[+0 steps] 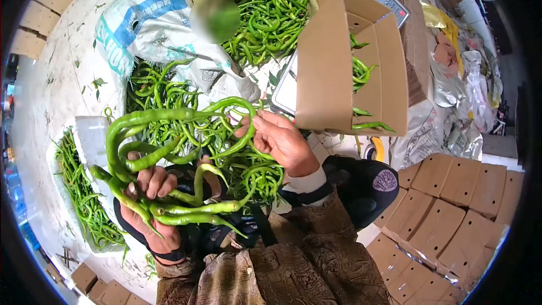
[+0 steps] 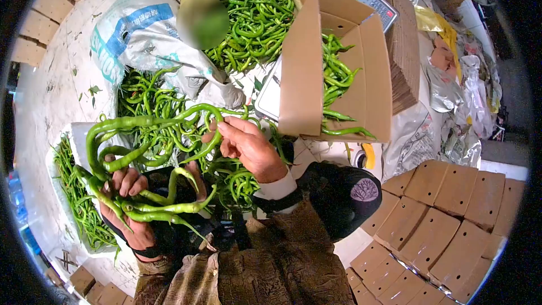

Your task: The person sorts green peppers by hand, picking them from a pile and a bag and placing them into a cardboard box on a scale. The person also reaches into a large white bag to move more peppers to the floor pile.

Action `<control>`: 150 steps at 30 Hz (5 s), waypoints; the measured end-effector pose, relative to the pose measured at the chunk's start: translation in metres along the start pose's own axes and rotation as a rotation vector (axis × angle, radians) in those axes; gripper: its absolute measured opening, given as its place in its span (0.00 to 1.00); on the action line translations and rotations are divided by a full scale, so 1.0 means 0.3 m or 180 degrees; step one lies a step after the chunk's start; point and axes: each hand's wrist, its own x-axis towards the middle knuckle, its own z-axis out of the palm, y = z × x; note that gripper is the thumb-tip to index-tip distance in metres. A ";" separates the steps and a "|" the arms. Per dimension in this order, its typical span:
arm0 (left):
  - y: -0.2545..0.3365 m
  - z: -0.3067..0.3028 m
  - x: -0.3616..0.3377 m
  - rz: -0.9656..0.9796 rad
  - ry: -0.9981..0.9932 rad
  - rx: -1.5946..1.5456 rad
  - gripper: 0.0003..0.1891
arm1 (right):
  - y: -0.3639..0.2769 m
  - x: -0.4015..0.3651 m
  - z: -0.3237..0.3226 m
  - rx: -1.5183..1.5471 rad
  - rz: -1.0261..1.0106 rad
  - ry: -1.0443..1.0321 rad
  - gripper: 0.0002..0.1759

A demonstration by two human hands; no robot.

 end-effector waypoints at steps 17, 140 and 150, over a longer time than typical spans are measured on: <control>-0.013 -0.002 -0.032 -0.0318 -0.0121 -0.0047 0.23 | -0.057 -0.246 0.153 0.0833 -0.0445 0.0708 0.10; -0.231 0.006 -0.062 -0.1702 -0.0256 0.0778 0.24 | -0.036 -0.386 0.188 -0.0465 -0.0656 0.0130 0.23; -0.168 -0.048 -0.042 -0.1536 0.0106 0.0237 0.24 | -0.051 -0.525 -0.152 -0.2907 -0.1605 0.1259 0.17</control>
